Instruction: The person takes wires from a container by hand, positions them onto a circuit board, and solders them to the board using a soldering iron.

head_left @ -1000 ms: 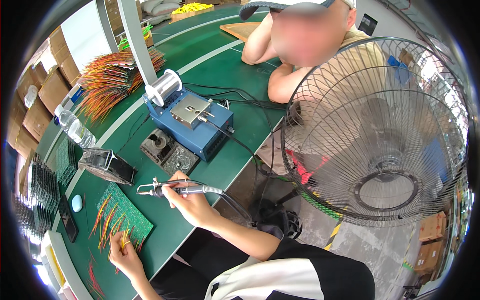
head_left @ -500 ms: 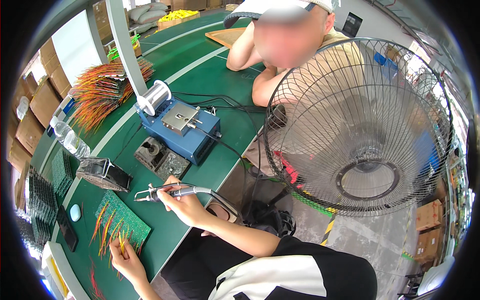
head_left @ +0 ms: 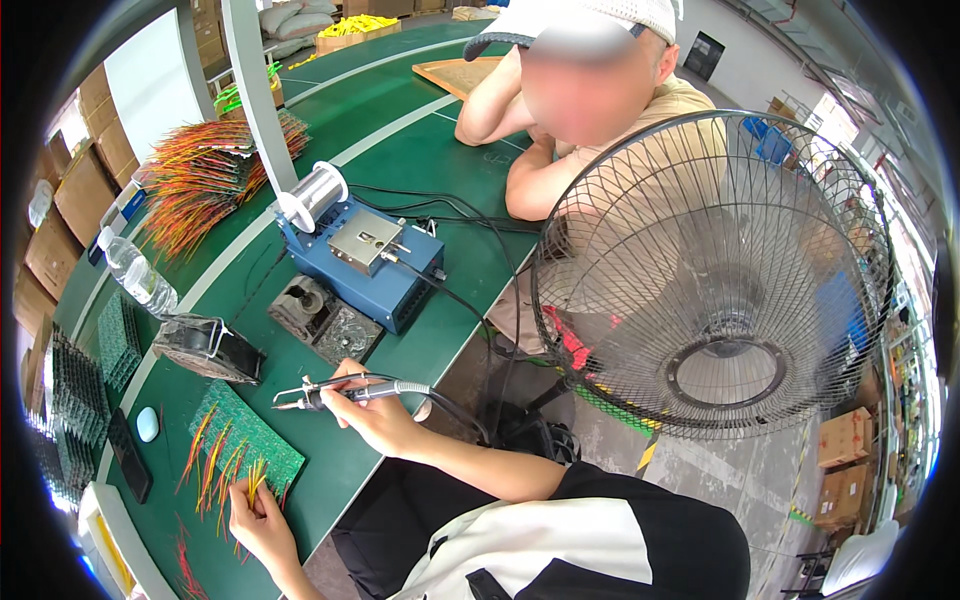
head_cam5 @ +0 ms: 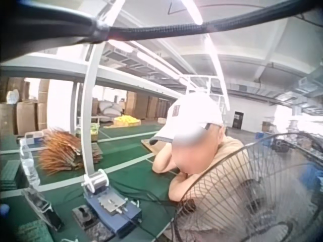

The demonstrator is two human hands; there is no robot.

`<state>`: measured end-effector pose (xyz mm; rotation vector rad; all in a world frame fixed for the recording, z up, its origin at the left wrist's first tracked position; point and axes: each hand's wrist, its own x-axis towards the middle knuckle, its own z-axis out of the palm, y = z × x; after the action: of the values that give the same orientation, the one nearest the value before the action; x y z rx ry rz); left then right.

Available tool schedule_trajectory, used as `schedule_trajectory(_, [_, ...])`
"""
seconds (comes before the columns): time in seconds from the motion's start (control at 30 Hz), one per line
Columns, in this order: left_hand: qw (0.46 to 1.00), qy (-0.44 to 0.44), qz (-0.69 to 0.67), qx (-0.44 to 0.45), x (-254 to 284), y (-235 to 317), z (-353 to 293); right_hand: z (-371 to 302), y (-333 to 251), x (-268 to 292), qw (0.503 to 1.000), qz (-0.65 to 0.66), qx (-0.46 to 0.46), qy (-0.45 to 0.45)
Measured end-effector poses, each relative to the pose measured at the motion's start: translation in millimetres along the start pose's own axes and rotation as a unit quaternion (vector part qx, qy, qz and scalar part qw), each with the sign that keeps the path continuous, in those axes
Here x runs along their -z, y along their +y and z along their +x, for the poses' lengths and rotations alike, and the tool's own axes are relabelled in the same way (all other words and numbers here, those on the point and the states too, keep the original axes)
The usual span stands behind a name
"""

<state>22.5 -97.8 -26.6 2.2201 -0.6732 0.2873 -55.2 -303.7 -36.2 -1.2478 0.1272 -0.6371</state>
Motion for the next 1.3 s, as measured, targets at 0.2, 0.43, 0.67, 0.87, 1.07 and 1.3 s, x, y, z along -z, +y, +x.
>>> schedule_trajectory(0.2, [1.000, 0.010, -0.004, -0.022, -2, 4, -1, -1, -1, 3, 1.000, 0.007, -0.009, 0.013])
schedule_trajectory(0.43, [0.996, 0.025, -0.084, -0.013, -3, 4, -4, -1, -3, 2, 0.999, -0.009, 0.001, 0.037])
schedule_trajectory(0.67, [0.990, 0.043, -0.137, -0.012, 4, 9, -9, 1, 1, -1, 0.998, -0.032, -0.008, 0.054])
schedule_trajectory(0.87, [0.993, 0.008, -0.045, -0.110, 12, 7, -7, 2, -1, -4, 0.997, -0.020, -0.025, 0.066])
schedule_trajectory(1.07, [0.985, -0.032, -0.074, -0.150, 20, 8, -12, 2, 2, -4, 0.996, 0.031, -0.017, 0.086])
schedule_trajectory(1.3, [0.978, -0.058, -0.113, -0.165, 15, 10, -14, 2, -3, -5, 0.993, 0.013, -0.011, 0.117])
